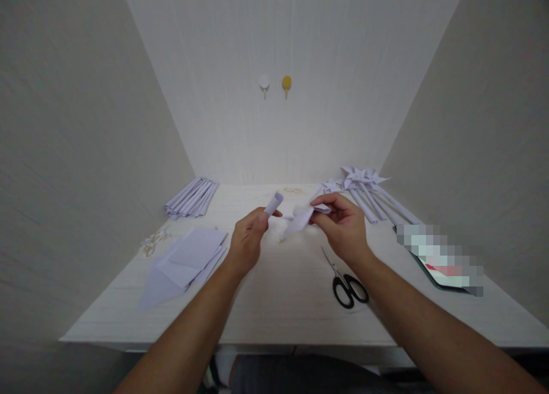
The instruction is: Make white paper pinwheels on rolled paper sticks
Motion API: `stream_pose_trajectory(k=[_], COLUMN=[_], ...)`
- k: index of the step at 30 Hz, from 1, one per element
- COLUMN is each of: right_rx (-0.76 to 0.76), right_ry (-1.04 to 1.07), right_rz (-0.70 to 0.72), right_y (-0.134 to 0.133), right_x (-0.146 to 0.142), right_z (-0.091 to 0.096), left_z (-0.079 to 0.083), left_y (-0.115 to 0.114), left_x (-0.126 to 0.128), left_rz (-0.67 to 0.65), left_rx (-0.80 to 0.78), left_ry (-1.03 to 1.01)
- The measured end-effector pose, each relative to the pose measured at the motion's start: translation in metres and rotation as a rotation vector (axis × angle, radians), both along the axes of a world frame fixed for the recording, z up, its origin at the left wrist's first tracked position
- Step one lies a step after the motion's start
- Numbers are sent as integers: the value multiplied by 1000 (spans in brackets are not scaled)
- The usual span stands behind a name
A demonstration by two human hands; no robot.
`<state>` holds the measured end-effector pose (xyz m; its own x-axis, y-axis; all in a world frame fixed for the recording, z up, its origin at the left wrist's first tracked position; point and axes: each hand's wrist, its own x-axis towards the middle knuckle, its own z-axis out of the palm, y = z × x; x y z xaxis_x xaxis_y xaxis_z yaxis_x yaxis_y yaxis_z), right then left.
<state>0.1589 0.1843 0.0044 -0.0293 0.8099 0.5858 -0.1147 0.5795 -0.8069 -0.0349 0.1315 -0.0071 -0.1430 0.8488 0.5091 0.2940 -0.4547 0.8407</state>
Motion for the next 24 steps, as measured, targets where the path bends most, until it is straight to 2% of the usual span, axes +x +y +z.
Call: stream_pose_trajectory(k=[6,10,19,24], right_rx=[155,221,209,215], right_ry=[-58,-99,-111,-98], right_rz=[108,122,223,249], right_y=[-22,-34,-38,-38], right_x=[5,7,5,5], right_z=[11,18,17,18], left_z=[2,2,-9,-11], left_y=[-1,0,10,11], left_x=[4,4,-2,-3], left_rz=[-56,-79,-203,-268], left_rx=[-160,-250,-384,-371], left_ry=[-78,-86,-126,-113])
